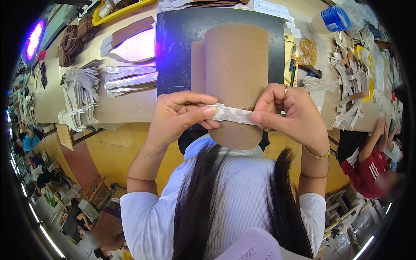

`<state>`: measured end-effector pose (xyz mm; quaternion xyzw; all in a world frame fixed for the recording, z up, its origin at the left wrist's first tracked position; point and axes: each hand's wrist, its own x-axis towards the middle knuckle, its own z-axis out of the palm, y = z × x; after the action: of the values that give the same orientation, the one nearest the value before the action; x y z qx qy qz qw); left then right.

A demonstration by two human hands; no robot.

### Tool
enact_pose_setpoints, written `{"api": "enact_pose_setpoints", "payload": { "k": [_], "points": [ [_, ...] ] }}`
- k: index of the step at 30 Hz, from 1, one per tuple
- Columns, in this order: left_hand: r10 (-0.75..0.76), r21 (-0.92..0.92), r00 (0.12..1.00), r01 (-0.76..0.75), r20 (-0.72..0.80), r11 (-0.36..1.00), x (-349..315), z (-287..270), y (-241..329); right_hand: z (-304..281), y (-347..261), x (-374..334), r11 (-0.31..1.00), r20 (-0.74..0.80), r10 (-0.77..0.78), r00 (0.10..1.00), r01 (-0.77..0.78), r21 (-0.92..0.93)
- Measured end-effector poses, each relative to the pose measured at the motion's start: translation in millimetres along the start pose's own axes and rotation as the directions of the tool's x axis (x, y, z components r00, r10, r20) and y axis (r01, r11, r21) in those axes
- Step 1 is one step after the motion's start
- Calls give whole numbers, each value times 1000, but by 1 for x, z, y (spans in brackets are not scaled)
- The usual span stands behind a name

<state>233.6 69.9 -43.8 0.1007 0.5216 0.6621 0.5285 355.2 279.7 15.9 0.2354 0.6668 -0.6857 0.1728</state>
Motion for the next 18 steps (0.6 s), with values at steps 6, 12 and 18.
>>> {"api": "enact_pose_setpoints", "payload": {
  "k": [6,12,18],
  "points": [
    [7,17,999,-7,-48,1000,1,1,-3,0,4,0,996,-20,-37,999,35,-77],
    [56,-7,997,-56,-60,998,3,2,-4,-1,7,0,983,-45,-57,997,49,-175],
    [74,-33,994,-76,-75,997,4,4,-5,-1,11,1,981,-75,-82,994,67,-183]
  ]
}}
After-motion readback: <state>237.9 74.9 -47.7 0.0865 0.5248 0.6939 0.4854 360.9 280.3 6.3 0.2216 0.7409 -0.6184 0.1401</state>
